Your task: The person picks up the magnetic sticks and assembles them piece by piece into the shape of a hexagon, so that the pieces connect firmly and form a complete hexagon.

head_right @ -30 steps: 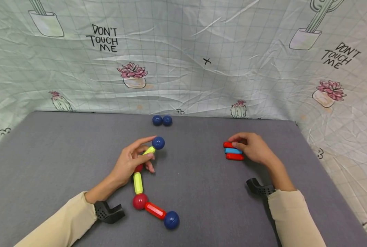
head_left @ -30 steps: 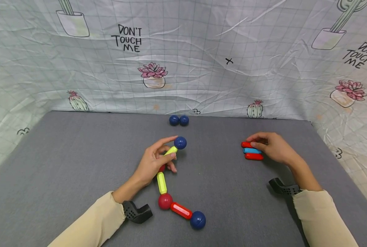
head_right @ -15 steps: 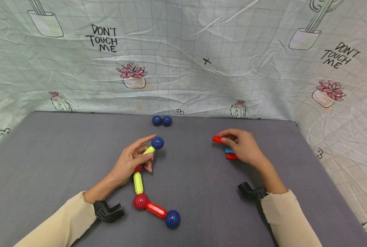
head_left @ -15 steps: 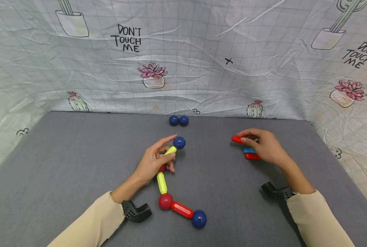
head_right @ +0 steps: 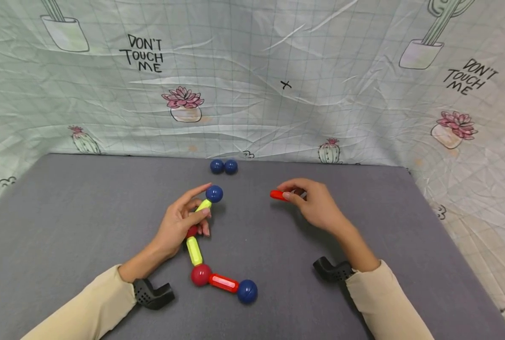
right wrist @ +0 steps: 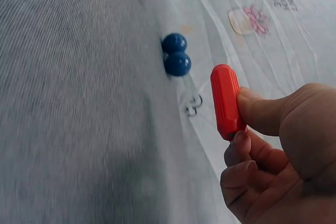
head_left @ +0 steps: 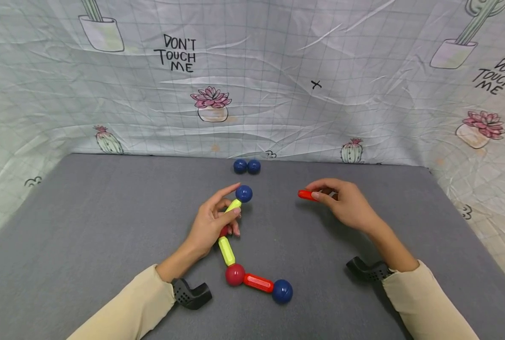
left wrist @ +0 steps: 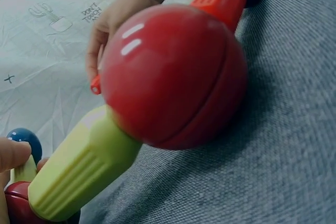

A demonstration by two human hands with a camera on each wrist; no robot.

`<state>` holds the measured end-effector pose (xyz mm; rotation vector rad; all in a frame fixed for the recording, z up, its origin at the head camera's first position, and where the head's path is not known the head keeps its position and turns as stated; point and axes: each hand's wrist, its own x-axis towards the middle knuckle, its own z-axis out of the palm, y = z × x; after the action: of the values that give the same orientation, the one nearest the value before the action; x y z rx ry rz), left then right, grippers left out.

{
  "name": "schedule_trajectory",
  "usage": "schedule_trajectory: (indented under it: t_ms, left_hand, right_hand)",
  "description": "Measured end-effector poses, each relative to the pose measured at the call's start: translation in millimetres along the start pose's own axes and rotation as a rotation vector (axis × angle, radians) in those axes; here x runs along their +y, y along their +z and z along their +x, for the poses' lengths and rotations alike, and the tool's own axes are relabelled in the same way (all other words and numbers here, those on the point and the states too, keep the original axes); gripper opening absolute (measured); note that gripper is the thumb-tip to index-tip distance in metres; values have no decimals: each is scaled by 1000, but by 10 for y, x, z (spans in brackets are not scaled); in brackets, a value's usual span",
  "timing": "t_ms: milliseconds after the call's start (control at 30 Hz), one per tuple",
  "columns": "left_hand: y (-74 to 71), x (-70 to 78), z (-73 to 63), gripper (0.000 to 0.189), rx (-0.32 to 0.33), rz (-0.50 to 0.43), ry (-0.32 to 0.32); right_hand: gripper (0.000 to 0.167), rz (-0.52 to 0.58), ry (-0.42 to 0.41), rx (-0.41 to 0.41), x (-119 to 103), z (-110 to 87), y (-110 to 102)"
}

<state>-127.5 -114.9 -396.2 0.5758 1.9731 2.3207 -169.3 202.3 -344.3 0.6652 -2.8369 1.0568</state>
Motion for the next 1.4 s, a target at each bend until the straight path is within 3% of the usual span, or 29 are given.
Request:
schedule_trajectory:
  t_ms: [567,1033,1167,1400]
  left_hand:
    - [43,-6,-3,53,195,-13,5]
    - [122,6,-34,52,312,40,-8]
    - [144,5,-35,52,309,47,-10]
    - [126,-5,-26,53,248,87,-3]
  right_hand:
    - [16,65,-49,-49,-474,321,233]
    - [17,100,-41,-69,-667,465,458]
    - [16,111,-43,-71,-695,475,504]
    - [16,130,-60,-72,-706,488,557]
